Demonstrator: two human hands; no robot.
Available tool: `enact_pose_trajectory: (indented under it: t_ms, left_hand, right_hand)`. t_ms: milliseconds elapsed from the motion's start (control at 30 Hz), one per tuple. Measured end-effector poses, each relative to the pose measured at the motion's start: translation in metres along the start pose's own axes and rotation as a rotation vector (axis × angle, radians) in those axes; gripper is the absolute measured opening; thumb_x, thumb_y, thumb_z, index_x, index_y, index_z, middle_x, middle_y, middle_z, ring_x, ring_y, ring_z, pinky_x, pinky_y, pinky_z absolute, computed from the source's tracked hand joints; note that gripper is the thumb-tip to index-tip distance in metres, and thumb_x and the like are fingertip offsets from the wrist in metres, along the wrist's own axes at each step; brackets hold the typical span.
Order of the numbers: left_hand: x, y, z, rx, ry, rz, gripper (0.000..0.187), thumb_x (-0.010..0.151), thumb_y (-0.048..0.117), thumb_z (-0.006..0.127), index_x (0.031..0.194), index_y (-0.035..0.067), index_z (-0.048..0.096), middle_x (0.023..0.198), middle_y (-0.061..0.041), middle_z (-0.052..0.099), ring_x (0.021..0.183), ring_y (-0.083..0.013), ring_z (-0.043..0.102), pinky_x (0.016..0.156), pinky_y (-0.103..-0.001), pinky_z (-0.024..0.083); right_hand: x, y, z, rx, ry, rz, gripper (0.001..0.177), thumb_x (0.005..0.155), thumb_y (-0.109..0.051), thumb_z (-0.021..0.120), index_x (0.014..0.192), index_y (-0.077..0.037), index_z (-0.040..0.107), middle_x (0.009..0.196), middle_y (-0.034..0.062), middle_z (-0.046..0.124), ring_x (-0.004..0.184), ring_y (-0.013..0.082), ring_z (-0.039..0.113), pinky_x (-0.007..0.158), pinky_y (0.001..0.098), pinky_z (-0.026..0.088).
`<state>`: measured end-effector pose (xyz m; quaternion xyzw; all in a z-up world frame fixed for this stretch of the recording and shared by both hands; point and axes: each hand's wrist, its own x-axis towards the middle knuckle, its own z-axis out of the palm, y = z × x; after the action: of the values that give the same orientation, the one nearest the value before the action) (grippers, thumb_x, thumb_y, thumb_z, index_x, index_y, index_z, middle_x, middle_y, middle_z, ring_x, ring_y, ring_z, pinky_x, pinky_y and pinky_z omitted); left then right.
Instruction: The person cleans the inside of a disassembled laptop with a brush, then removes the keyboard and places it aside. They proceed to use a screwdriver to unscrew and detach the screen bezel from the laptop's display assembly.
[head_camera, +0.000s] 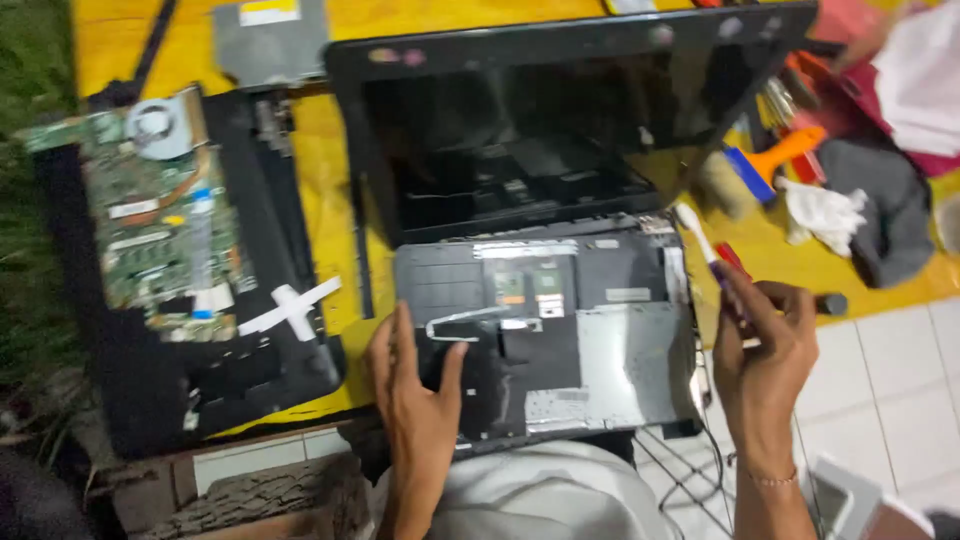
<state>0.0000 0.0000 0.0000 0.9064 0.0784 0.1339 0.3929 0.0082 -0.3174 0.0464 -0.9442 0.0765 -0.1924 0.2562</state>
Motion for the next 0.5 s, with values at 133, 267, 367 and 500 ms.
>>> enact_pose_trajectory:
  t_ms: [133, 267, 367, 500]
  left_hand:
    - [-0.002, -0.007, 0.002, -0.004, 0.065, 0.032, 0.067, 0.098, 0.041, 0.063, 0.150, 0.002, 0.048, 0.139, -0.018, 0.053, 0.129, -0.0362, 0.052, 0.107, -0.049, 0.043]
    - [0.001, -0.008, -0.005, -0.128, 0.068, 0.024, 0.049, 0.106, 0.029, 0.050, 0.149, 0.005, 0.049, 0.138, -0.015, 0.056, 0.129, -0.0332, 0.053, 0.107, -0.046, 0.043]
    - [-0.005, -0.011, -0.008, -0.183, 0.052, -0.004, 0.045, 0.109, 0.026, 0.041, 0.149, 0.006, 0.046, 0.143, -0.015, 0.056, 0.132, -0.0331, 0.054, 0.109, -0.045, 0.042]
    - [-0.016, -0.021, -0.009, -0.261, 0.031, -0.041, 0.045, 0.108, 0.017, 0.037, 0.150, 0.004, 0.044, 0.151, -0.017, 0.053, 0.140, -0.0321, 0.051, 0.116, -0.042, 0.041]
  right_hand:
    - [0.007, -0.046, 0.032, 0.119, -0.166, -0.162, 0.052, 0.092, 0.014, 0.062, 0.135, -0.014, 0.071, 0.114, 0.0127, 0.055, 0.096, 0.0227, 0.061, 0.085, 0.0337, 0.054]
    - [0.018, -0.104, 0.061, 0.189, -0.439, -0.434, 0.055, 0.091, 0.006, 0.061, 0.142, -0.016, 0.064, 0.112, 0.0111, 0.055, 0.106, 0.0283, 0.053, 0.092, 0.0394, 0.044]
    - [0.027, -0.121, 0.084, 0.159, -0.476, -0.563, 0.056, 0.090, 0.010, 0.065, 0.143, -0.011, 0.063, 0.108, 0.0126, 0.054, 0.099, 0.0287, 0.053, 0.082, 0.0403, 0.050]
    - [0.035, -0.122, 0.106, 0.027, -0.511, -0.618, 0.062, 0.088, 0.011, 0.065, 0.146, -0.013, 0.061, 0.112, 0.0122, 0.054, 0.097, 0.0299, 0.050, 0.075, 0.0430, 0.052]
